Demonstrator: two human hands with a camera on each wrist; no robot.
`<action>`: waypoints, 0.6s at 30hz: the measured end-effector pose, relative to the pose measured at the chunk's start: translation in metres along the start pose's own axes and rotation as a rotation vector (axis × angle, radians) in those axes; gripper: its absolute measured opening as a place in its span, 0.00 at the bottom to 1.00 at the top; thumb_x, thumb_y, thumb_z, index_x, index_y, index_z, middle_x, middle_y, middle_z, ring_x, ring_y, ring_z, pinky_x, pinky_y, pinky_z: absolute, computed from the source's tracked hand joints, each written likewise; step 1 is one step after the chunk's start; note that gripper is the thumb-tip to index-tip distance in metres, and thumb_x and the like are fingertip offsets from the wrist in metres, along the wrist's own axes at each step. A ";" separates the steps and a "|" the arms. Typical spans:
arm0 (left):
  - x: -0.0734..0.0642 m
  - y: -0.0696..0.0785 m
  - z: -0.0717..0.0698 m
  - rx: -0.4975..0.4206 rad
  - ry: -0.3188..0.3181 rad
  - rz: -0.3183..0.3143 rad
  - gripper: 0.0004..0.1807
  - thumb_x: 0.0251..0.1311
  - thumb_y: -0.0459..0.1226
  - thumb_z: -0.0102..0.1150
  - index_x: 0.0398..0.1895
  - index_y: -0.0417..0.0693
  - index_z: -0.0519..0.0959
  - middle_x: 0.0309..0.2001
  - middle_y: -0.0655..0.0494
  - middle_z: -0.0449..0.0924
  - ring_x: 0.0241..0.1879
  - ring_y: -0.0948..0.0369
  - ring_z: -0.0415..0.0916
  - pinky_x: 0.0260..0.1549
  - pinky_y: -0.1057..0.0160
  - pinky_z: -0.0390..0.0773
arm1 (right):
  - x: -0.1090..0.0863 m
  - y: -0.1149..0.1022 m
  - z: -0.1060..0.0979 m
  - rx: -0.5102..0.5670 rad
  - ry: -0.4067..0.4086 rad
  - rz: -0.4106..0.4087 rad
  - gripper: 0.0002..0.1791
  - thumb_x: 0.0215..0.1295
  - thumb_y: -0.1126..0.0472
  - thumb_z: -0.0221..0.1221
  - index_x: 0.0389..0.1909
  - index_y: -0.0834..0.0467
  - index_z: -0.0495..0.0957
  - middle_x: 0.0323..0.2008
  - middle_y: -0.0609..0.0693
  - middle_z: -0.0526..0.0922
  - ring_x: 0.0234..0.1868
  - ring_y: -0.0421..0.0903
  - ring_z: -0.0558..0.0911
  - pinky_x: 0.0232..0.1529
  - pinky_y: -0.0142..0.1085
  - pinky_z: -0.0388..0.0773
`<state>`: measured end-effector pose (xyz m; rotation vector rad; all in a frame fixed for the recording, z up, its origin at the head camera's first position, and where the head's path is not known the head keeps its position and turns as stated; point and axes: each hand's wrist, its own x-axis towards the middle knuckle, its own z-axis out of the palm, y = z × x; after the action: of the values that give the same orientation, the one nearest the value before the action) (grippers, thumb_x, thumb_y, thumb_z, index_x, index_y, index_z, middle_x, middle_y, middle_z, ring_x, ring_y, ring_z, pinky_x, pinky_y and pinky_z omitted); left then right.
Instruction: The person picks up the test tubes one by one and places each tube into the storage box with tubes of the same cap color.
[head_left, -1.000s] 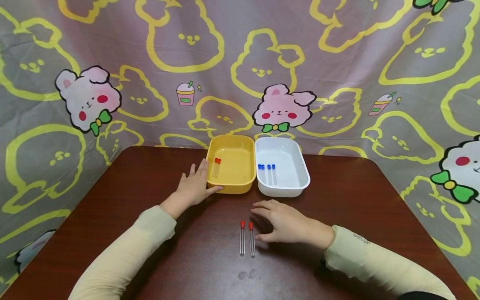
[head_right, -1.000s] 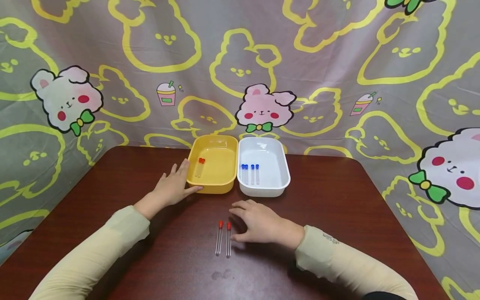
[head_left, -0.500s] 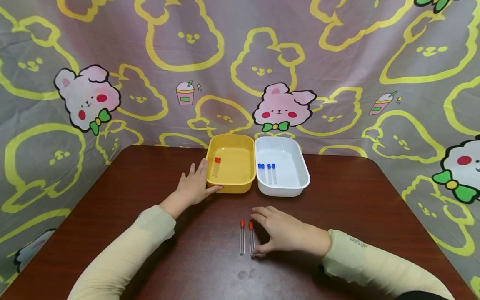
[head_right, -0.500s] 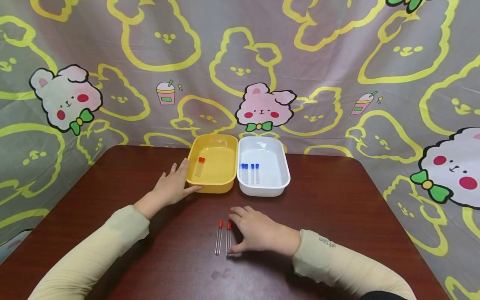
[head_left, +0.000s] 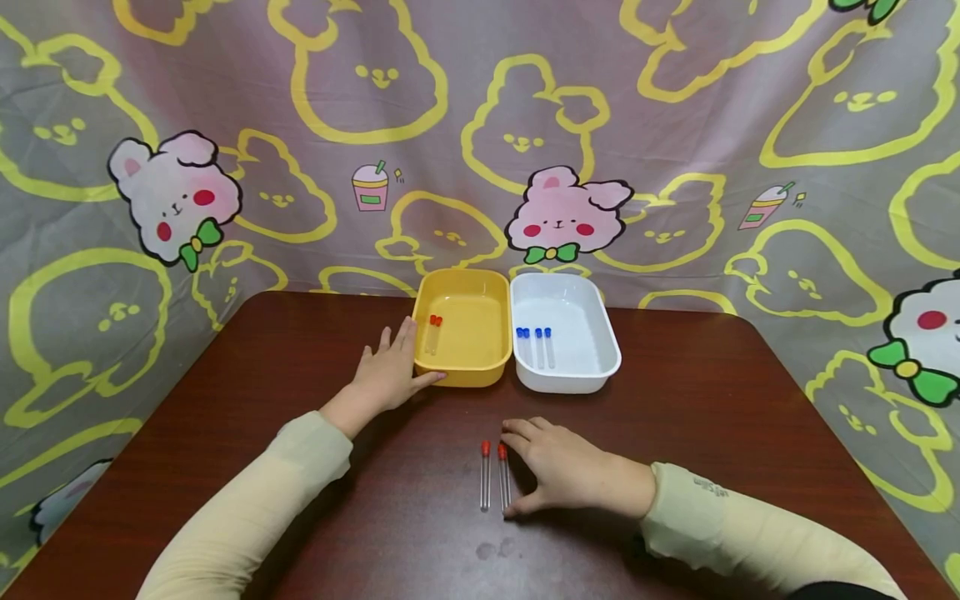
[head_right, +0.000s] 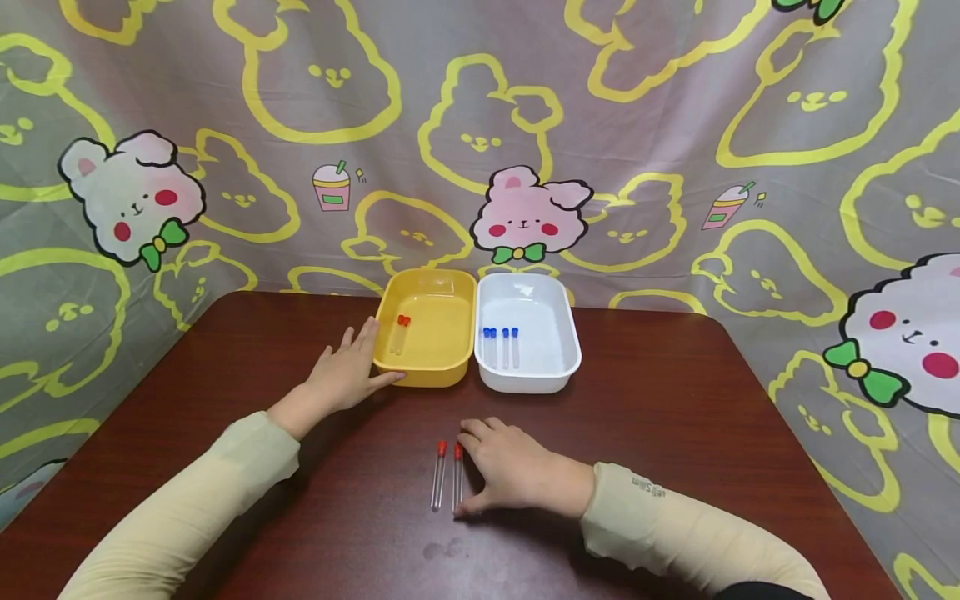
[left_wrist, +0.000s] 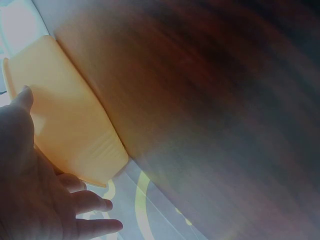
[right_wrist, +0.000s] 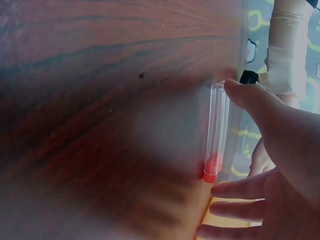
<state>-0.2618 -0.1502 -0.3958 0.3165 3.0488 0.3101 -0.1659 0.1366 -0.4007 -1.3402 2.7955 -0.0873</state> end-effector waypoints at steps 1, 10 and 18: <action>0.000 0.000 0.000 -0.001 0.000 -0.001 0.61 0.67 0.67 0.53 0.83 0.37 0.36 0.82 0.41 0.37 0.78 0.36 0.41 0.70 0.31 0.51 | 0.000 0.000 0.001 -0.002 -0.001 0.003 0.51 0.52 0.32 0.72 0.64 0.68 0.76 0.65 0.62 0.75 0.62 0.58 0.76 0.60 0.49 0.76; -0.003 0.001 -0.001 -0.009 -0.003 -0.002 0.61 0.67 0.67 0.54 0.83 0.38 0.36 0.83 0.42 0.36 0.78 0.37 0.41 0.70 0.32 0.51 | 0.004 -0.002 0.004 0.000 -0.038 0.034 0.50 0.52 0.32 0.72 0.64 0.67 0.77 0.66 0.61 0.74 0.63 0.58 0.75 0.60 0.49 0.76; -0.002 0.000 0.000 -0.011 0.003 0.001 0.61 0.67 0.67 0.54 0.83 0.37 0.37 0.82 0.42 0.36 0.78 0.37 0.41 0.70 0.32 0.51 | 0.005 -0.003 0.004 -0.006 -0.041 0.033 0.50 0.51 0.31 0.72 0.64 0.66 0.77 0.66 0.60 0.74 0.62 0.57 0.76 0.59 0.50 0.77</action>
<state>-0.2600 -0.1506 -0.3958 0.3167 3.0493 0.3278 -0.1666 0.1305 -0.4042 -1.2818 2.7855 -0.0495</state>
